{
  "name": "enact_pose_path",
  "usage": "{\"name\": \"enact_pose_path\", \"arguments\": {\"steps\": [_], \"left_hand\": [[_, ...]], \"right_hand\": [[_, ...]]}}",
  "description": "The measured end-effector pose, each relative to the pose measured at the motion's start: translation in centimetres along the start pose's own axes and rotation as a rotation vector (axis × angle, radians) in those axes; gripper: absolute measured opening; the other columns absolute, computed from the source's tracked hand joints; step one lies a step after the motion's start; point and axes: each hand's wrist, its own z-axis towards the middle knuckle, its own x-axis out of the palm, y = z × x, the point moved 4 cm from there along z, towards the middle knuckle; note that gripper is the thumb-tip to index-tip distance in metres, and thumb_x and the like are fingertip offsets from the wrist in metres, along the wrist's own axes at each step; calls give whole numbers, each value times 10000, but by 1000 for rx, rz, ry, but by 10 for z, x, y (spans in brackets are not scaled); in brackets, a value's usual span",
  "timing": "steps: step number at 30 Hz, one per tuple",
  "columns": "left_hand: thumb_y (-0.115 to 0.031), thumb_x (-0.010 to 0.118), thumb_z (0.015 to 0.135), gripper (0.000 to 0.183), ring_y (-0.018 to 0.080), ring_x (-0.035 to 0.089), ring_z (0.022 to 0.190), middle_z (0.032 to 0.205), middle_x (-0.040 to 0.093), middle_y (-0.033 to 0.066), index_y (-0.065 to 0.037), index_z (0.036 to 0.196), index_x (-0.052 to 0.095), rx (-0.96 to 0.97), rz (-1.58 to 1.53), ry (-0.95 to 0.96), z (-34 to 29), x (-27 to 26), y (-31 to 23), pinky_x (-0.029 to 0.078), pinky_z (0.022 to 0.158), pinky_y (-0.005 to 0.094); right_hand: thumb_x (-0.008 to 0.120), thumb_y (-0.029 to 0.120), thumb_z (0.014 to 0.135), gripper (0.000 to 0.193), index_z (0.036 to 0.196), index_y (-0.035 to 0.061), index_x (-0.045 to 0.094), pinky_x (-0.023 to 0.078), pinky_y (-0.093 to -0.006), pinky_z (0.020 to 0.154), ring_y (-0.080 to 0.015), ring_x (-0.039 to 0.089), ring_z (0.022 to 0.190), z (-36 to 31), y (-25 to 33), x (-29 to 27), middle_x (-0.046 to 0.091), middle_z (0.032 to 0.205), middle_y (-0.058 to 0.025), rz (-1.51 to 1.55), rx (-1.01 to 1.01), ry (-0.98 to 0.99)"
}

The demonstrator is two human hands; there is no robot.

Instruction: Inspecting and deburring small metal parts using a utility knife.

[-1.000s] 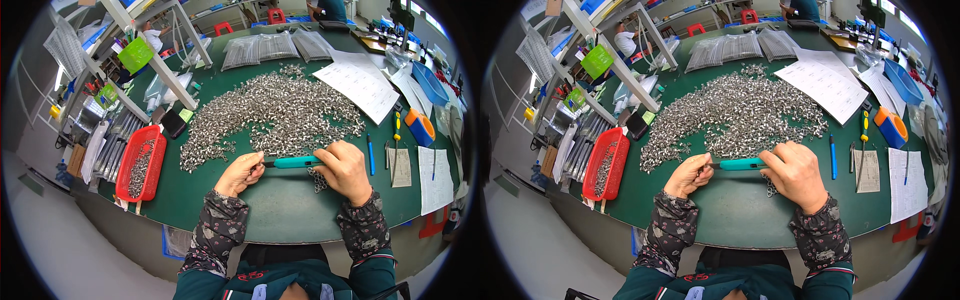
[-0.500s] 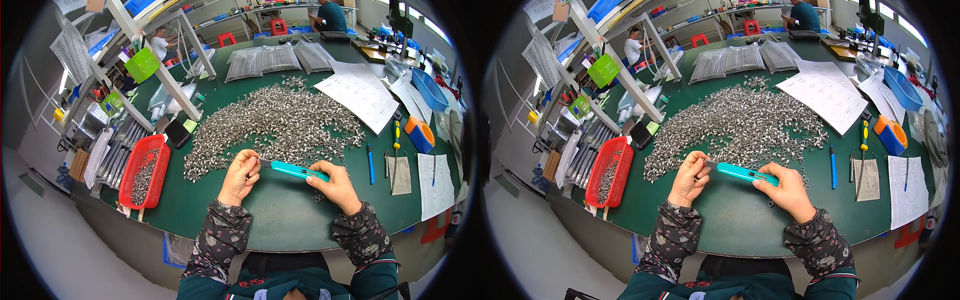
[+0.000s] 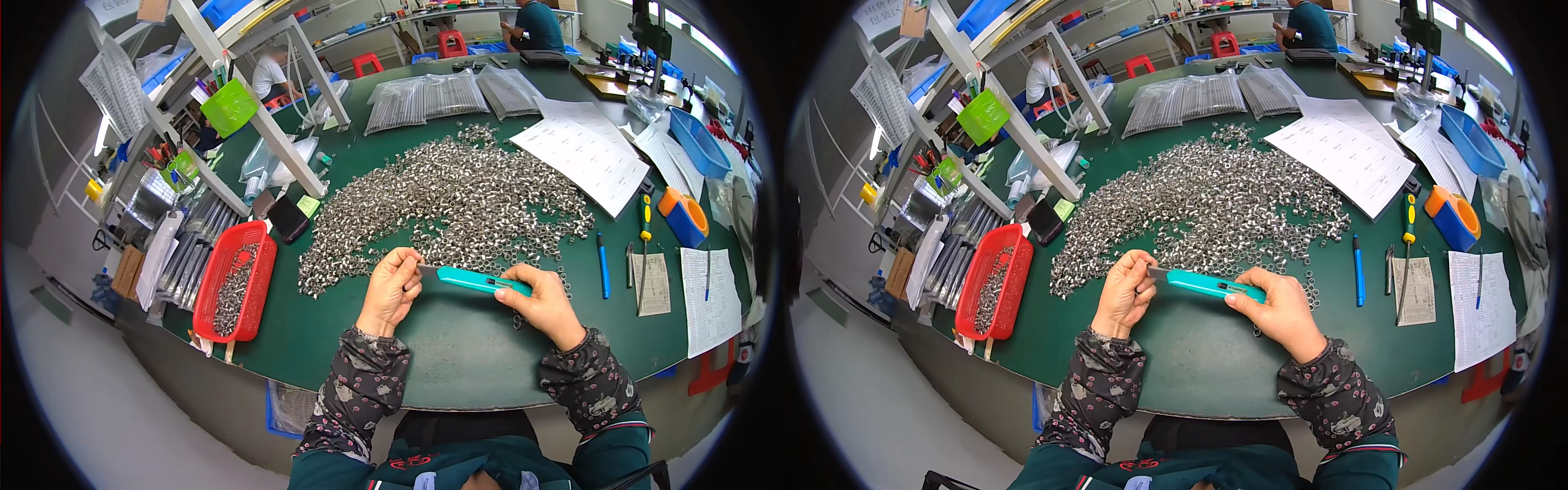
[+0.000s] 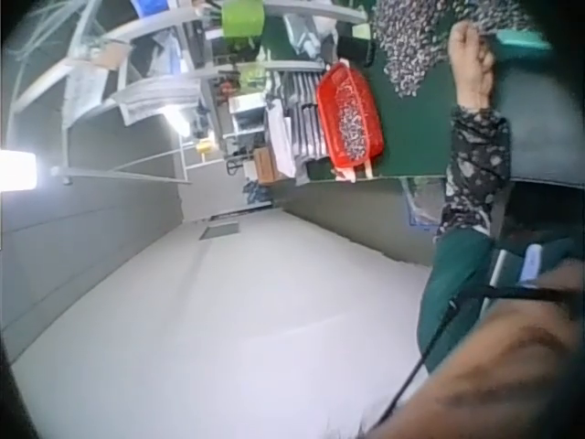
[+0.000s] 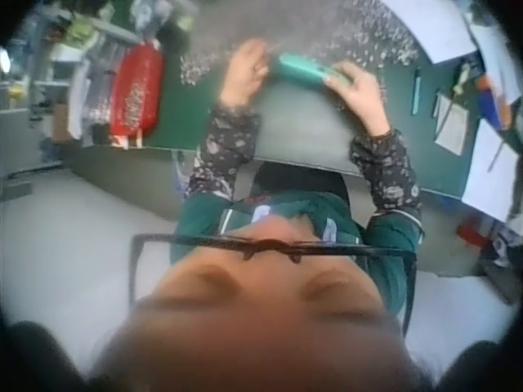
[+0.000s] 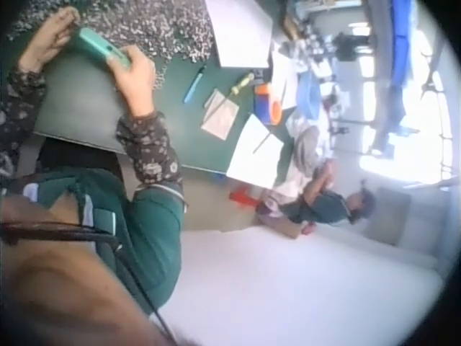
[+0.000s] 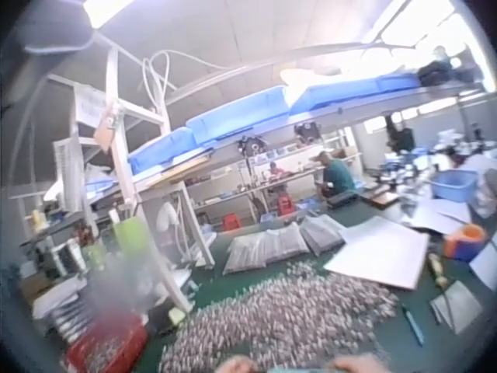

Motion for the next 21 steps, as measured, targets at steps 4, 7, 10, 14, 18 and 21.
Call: {"name": "enact_pose_path", "arguments": {"steps": [4,7,10,14,18,21], "left_hand": [[-138,551,856,110,31,325,493,680,491,-13,-36,898,544,-16,-12,-32,0,3,0,228,378,152],[-151,548,860,125,32,329,494,658,474,-16,-31,893,545,-37,8,-68,-1,3,0,222,377,151],[-164,545,862,139,32,334,495,663,477,-12,-28,888,548,-47,-22,-24,0,3,1,223,375,149],[-184,541,866,158,34,339,500,690,477,1,-28,891,545,-84,-29,-68,-1,2,4,226,370,146],[-205,517,881,178,35,343,508,726,463,8,-30,907,535,-81,-51,-134,-1,-2,0,226,364,145],[-209,496,893,180,34,344,509,736,454,9,-34,913,531,-55,-54,-130,1,-2,-2,228,361,145]], "right_hand": [[673,283,693,276,840,56,620,436,-350,561,-267,582,628,-1,7,-2,606,719,-108,-143,-113,-128],[673,269,695,259,843,64,615,433,-356,557,-271,574,633,-3,10,-4,593,734,-100,-194,-178,-180],[681,231,685,230,834,72,606,426,-353,542,-269,561,613,-5,16,-6,569,706,-93,-236,-256,-234],[698,186,660,220,815,71,592,417,-347,522,-262,550,599,-5,20,-8,543,672,-85,-298,-393,-293],[714,159,636,243,810,50,584,425,-345,532,-259,554,610,-3,24,-22,543,671,-79,-310,-421,-297],[735,182,620,282,823,44,598,449,-328,574,-273,575,665,-1,23,-15,580,731,-90,-40,-409,146]]}}
